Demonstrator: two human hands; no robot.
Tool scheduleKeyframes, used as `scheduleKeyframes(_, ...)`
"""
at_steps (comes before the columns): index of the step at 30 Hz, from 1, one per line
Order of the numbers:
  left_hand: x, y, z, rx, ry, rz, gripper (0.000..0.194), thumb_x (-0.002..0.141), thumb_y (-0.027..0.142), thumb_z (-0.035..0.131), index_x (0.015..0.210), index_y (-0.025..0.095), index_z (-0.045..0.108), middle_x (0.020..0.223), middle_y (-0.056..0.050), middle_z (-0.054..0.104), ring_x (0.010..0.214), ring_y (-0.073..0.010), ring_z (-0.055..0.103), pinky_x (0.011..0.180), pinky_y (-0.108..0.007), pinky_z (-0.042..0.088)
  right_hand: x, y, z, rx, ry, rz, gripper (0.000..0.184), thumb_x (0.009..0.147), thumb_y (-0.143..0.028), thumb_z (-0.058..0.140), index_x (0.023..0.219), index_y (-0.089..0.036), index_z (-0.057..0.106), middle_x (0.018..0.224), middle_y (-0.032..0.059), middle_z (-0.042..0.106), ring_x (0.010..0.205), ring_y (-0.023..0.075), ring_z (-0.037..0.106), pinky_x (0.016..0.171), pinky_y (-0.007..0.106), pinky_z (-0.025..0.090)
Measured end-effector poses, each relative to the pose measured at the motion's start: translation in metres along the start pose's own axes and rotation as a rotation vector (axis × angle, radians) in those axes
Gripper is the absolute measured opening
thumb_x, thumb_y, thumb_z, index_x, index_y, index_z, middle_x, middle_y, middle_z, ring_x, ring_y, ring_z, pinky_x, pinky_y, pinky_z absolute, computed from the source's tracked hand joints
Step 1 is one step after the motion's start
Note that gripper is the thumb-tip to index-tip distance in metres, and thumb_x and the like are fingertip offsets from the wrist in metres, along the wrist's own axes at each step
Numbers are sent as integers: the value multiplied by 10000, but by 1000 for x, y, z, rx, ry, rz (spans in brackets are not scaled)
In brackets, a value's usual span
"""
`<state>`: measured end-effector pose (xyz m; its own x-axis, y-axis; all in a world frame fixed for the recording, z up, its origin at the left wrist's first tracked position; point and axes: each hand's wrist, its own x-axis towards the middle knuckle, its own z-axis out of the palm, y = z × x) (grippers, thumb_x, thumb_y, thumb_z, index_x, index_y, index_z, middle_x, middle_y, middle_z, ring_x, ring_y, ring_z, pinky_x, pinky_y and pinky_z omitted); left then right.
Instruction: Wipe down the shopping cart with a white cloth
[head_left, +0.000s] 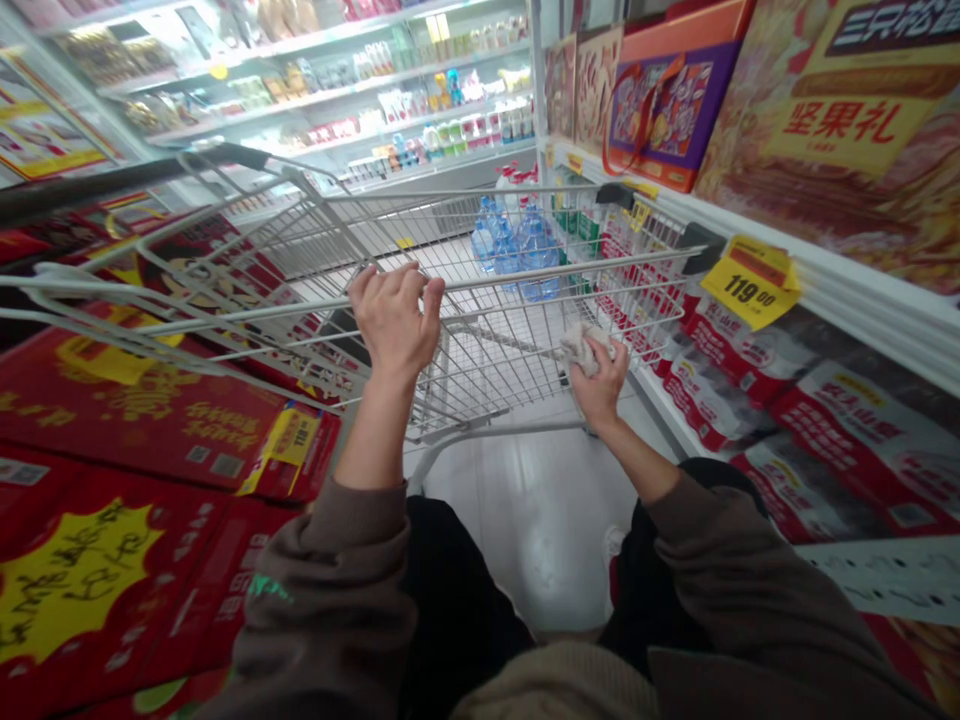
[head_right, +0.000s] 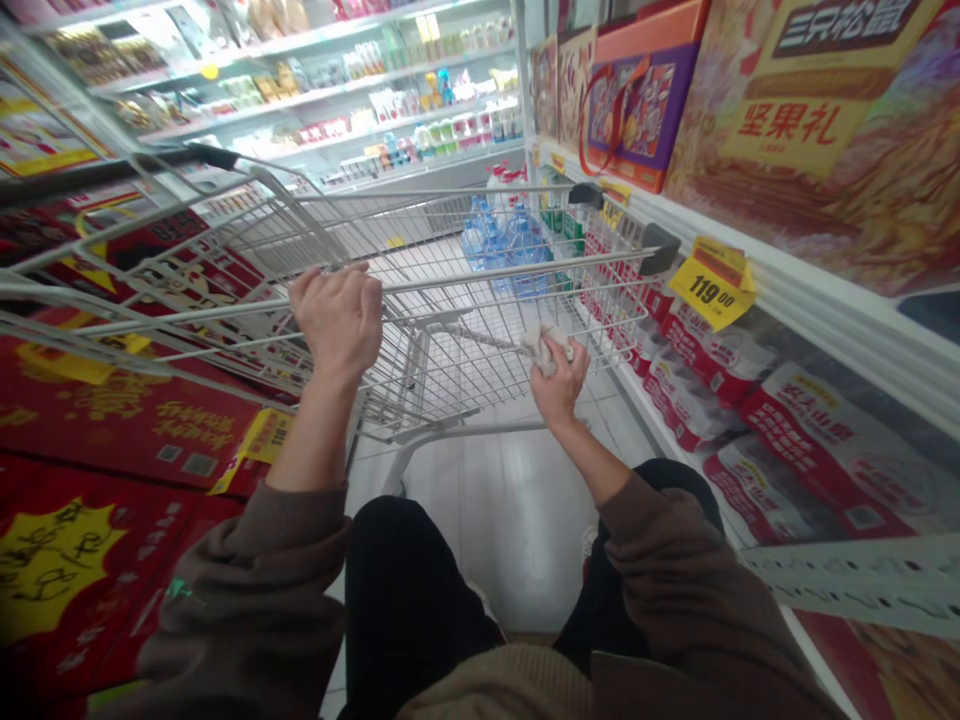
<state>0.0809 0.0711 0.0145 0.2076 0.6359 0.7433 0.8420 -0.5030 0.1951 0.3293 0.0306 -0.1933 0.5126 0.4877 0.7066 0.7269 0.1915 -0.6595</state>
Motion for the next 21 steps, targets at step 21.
scheduleKeyframes(21, -1, 1, 0, 38, 21, 21, 501, 1025, 617, 295, 952, 273, 652, 1255, -54, 731, 1219, -261, 609, 1217, -501, 243, 6, -9, -3, -27, -41, -4, 379, 746, -170, 633, 1106, -225, 739, 1208, 110, 559, 1173, 264, 528, 1065, 475, 459)
